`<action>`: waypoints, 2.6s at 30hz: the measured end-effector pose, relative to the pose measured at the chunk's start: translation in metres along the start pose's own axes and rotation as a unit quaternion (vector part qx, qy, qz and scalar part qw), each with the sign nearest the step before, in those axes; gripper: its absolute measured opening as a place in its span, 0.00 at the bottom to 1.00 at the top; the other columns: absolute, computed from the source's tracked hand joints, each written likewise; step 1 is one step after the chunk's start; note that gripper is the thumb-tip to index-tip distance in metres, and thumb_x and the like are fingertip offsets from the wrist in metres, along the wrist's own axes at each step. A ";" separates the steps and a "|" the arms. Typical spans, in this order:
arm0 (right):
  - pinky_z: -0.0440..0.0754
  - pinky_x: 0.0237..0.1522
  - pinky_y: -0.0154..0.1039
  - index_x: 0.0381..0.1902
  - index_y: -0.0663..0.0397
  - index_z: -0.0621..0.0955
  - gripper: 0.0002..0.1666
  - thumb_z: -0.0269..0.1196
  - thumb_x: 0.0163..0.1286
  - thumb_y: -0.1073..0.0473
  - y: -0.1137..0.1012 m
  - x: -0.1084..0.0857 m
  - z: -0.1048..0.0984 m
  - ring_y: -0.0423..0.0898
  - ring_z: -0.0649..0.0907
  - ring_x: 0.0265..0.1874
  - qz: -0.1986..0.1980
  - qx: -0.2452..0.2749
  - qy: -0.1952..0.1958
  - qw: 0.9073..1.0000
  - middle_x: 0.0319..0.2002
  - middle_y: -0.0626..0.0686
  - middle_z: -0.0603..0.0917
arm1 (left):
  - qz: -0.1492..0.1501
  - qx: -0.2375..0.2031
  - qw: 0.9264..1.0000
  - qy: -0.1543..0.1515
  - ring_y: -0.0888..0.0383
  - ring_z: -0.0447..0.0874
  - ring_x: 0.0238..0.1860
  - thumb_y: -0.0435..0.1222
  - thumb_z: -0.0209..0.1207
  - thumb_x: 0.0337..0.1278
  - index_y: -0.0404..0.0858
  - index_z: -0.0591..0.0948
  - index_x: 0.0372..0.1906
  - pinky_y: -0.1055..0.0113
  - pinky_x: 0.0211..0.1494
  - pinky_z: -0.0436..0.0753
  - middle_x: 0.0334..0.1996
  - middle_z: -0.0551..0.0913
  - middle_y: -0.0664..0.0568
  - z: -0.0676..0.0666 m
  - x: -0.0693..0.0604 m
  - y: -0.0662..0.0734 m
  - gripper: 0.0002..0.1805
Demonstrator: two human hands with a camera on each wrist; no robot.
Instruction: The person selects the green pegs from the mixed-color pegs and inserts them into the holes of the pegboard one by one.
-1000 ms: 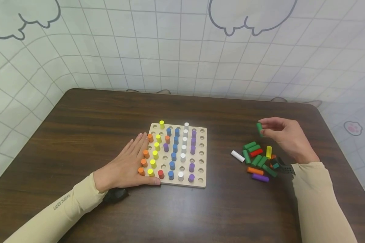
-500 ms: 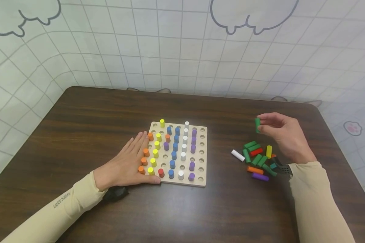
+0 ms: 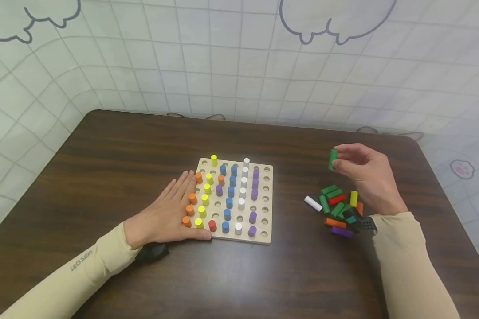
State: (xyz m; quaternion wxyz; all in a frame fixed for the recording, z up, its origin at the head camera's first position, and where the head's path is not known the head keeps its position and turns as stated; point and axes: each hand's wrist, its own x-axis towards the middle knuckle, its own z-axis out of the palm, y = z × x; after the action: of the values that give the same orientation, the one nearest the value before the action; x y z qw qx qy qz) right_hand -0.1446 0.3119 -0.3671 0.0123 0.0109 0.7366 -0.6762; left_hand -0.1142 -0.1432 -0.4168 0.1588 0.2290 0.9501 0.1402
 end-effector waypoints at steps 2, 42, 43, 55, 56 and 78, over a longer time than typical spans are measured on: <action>0.88 0.47 0.26 0.57 0.56 0.83 0.19 0.69 0.69 0.67 -0.002 0.000 0.004 0.39 0.89 0.40 -0.005 0.031 -0.004 0.999 0.42 0.43 0.88 | 0.004 0.003 1.000 0.002 0.46 0.31 0.88 0.80 0.57 0.44 0.38 0.37 0.84 0.44 0.89 0.43 0.87 0.32 0.48 -0.001 0.000 0.001 0.76; 0.89 0.51 0.33 0.55 0.60 0.83 0.18 0.68 0.68 0.71 -0.029 0.025 0.080 0.44 0.86 0.45 -0.053 0.139 -0.023 0.989 0.46 0.49 0.84 | 0.008 0.006 1.000 -0.006 0.46 0.31 0.88 0.78 0.58 0.46 0.37 0.37 0.84 0.45 0.89 0.42 0.86 0.33 0.45 -0.002 0.002 0.000 0.75; 0.89 0.51 0.33 0.55 0.60 0.83 0.18 0.68 0.68 0.71 -0.030 0.026 0.082 0.43 0.85 0.45 -0.055 0.139 -0.024 0.988 0.46 0.49 0.84 | 0.008 0.006 1.000 -0.006 0.46 0.31 0.88 0.78 0.58 0.46 0.37 0.37 0.84 0.45 0.89 0.42 0.86 0.32 0.45 -0.002 0.002 0.000 0.75; 0.90 0.50 0.34 0.50 0.61 0.85 0.15 0.68 0.66 0.74 -0.040 0.034 0.101 0.43 0.87 0.40 -0.074 0.179 -0.036 0.980 0.41 0.50 0.86 | 0.003 0.005 1.000 -0.005 0.46 0.31 0.88 0.78 0.58 0.46 0.37 0.37 0.84 0.45 0.89 0.42 0.86 0.32 0.45 -0.002 0.001 0.000 0.75; 0.90 0.50 0.34 0.50 0.61 0.84 0.15 0.68 0.66 0.74 -0.040 0.035 0.103 0.43 0.87 0.40 -0.074 0.177 -0.035 0.981 0.41 0.50 0.86 | 0.003 0.004 1.000 -0.006 0.46 0.31 0.88 0.78 0.58 0.46 0.37 0.37 0.84 0.45 0.89 0.42 0.86 0.32 0.45 -0.002 0.001 0.000 0.75; 0.89 0.51 0.35 0.55 0.59 0.86 0.18 0.68 0.68 0.72 -0.032 0.042 0.116 0.42 0.86 0.40 -0.061 0.177 -0.055 0.981 0.38 0.47 0.83 | 0.007 0.008 1.000 -0.008 0.46 0.31 0.88 0.79 0.57 0.45 0.37 0.38 0.84 0.45 0.89 0.42 0.86 0.32 0.46 -0.002 0.000 0.002 0.75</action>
State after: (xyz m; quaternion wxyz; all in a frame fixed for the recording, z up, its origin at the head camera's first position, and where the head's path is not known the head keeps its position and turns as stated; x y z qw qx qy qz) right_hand -0.1871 0.1938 -0.3466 0.0092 -0.0696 0.6024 -0.7951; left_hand -0.1141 -0.1419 -0.4146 0.1632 0.2376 0.9485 0.1314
